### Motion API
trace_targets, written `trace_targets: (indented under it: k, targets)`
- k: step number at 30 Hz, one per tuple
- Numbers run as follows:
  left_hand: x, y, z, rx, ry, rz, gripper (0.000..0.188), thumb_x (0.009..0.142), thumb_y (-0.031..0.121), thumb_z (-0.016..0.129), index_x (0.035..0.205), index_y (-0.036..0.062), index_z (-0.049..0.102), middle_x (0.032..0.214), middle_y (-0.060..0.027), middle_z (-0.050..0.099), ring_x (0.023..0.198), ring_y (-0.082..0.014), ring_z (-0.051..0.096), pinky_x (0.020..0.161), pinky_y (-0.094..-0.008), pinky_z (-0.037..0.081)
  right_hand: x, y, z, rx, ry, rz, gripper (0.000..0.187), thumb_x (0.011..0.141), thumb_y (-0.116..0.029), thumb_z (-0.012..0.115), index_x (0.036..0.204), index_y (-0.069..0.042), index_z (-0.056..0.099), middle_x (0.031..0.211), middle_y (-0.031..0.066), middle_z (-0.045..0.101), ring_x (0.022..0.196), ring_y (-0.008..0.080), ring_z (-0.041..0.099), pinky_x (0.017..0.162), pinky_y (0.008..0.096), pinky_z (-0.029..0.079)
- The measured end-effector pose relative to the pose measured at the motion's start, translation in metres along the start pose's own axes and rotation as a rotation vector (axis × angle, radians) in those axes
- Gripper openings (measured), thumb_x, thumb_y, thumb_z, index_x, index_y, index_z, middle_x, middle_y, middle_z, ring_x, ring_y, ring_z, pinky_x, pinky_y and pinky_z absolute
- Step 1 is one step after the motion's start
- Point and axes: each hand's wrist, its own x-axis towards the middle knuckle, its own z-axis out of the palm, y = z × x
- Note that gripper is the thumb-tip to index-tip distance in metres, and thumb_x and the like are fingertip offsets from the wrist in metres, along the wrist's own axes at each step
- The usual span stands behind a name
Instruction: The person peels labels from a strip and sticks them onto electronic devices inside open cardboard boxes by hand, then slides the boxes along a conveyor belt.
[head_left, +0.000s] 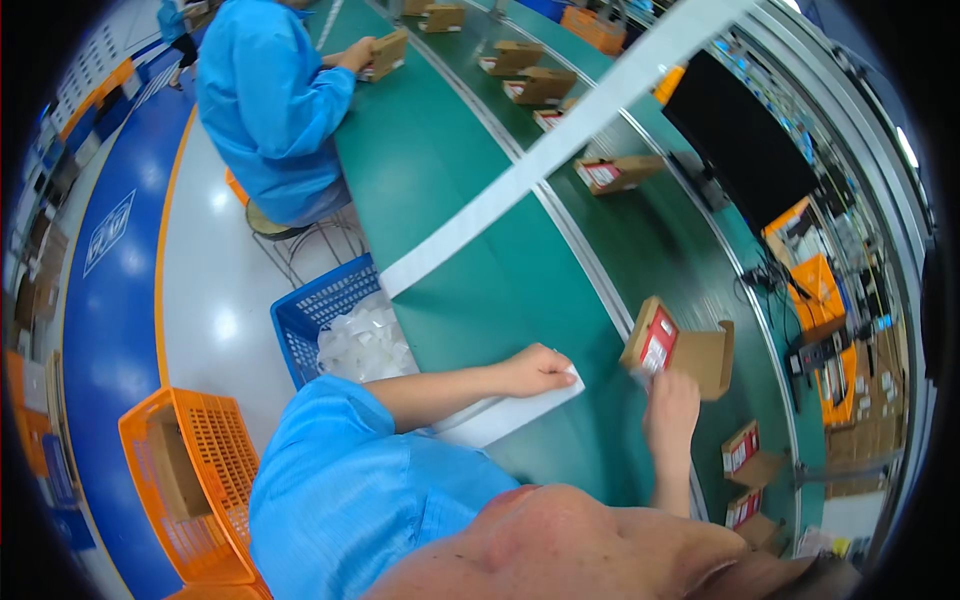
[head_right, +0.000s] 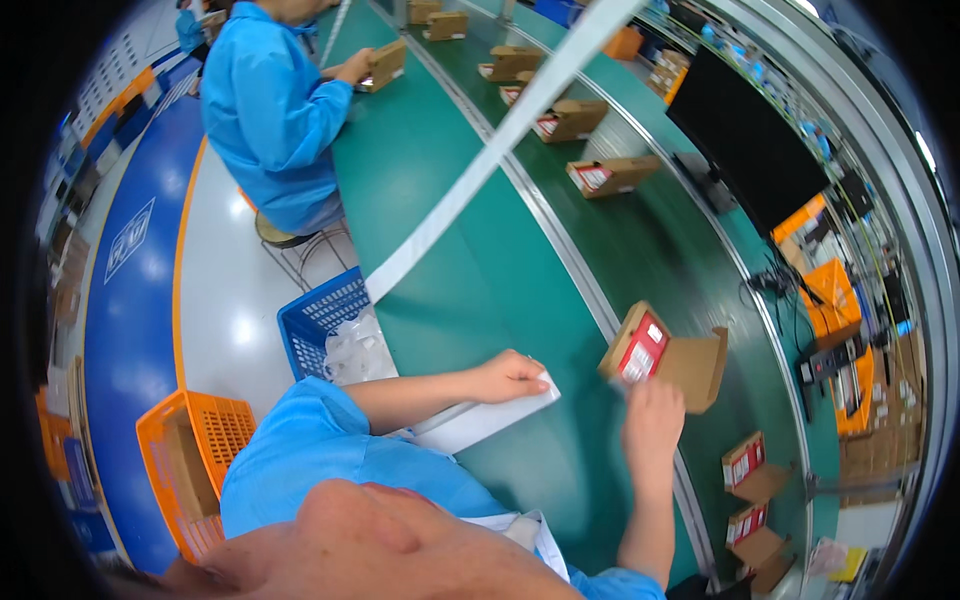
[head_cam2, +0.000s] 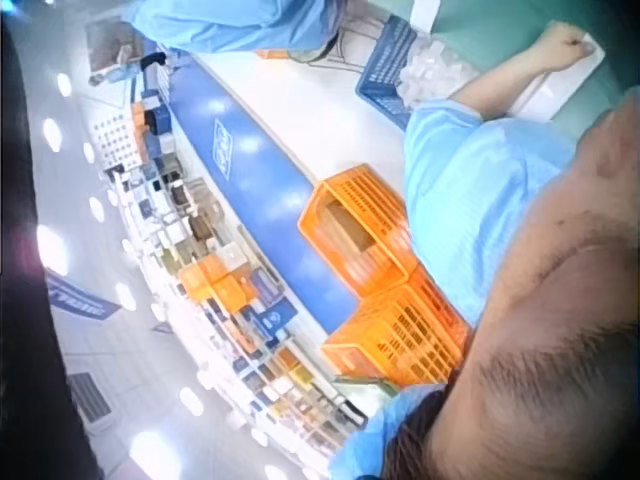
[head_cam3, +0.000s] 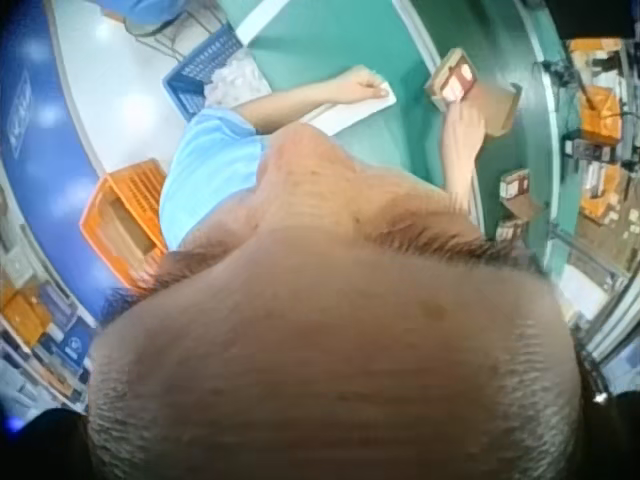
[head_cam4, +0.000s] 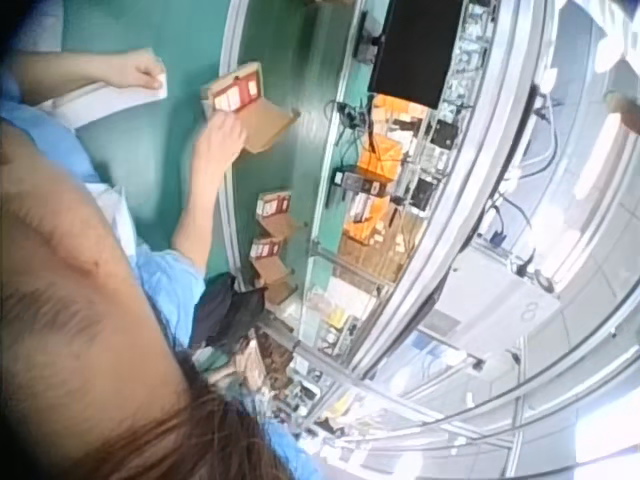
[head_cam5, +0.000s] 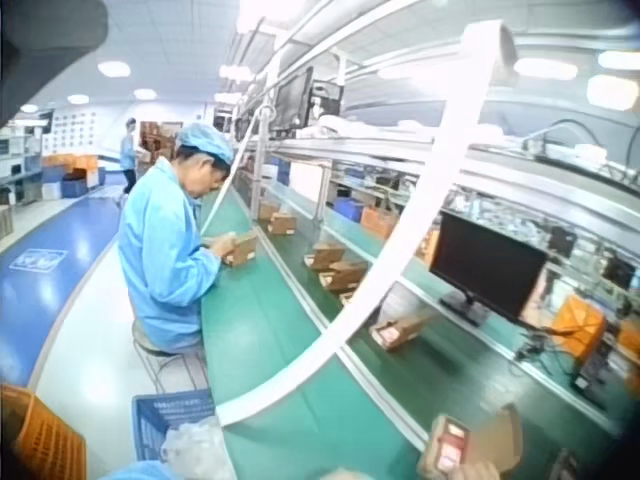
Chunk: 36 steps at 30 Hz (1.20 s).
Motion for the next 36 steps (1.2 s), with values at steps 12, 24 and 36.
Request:
trace_targets:
  k: [12, 24, 36]
  targets:
    - [0.0, 0.068, 0.035, 0.227, -0.156, 0.185, 0.011, 0.082, 0.01, 0.063, 0.08, 0.0006, 0.067, 0.108, -0.0099, 0.065, 0.094, -0.0259, 0.061, 0.083, -0.0374, 0.047, -0.067, -0.095, -0.042, 0.619, 0.257, 0.388, 0.023, 0.073, -0.004, 0.07, 0.093, 0.002, 0.06, 0.087, 0.0139, 0.061, 0.084, 0.0313, 0.06, 0.069, 0.0387, 0.048]
    - [-0.002, 0.087, 0.036, 0.036, -0.105, 0.118, 0.009, 0.073, 0.002, 0.07, 0.082, 0.003, 0.07, 0.089, -0.0093, 0.067, 0.078, -0.0177, 0.064, 0.066, -0.0284, 0.05, -0.069, -0.08, -0.029, 1.213, 0.142, 0.652, 0.017, 0.076, -0.004, 0.068, 0.092, 0.003, 0.066, 0.082, 0.0117, 0.067, 0.069, 0.0183, 0.065, 0.062, 0.0269, 0.051]
    - [0.016, 0.081, 0.053, 0.152, -0.214, 0.171, 0.012, 0.069, -0.001, 0.074, 0.08, 0.0015, 0.07, 0.085, -0.0079, 0.067, 0.071, -0.0164, 0.063, 0.06, -0.0251, 0.049, -0.09, -0.073, -0.018, 1.244, 0.286, 0.742, 0.011, 0.078, 0.004, 0.066, 0.088, 0.003, 0.065, 0.082, 0.0102, 0.064, 0.071, 0.0149, 0.063, 0.062, 0.0241, 0.05]
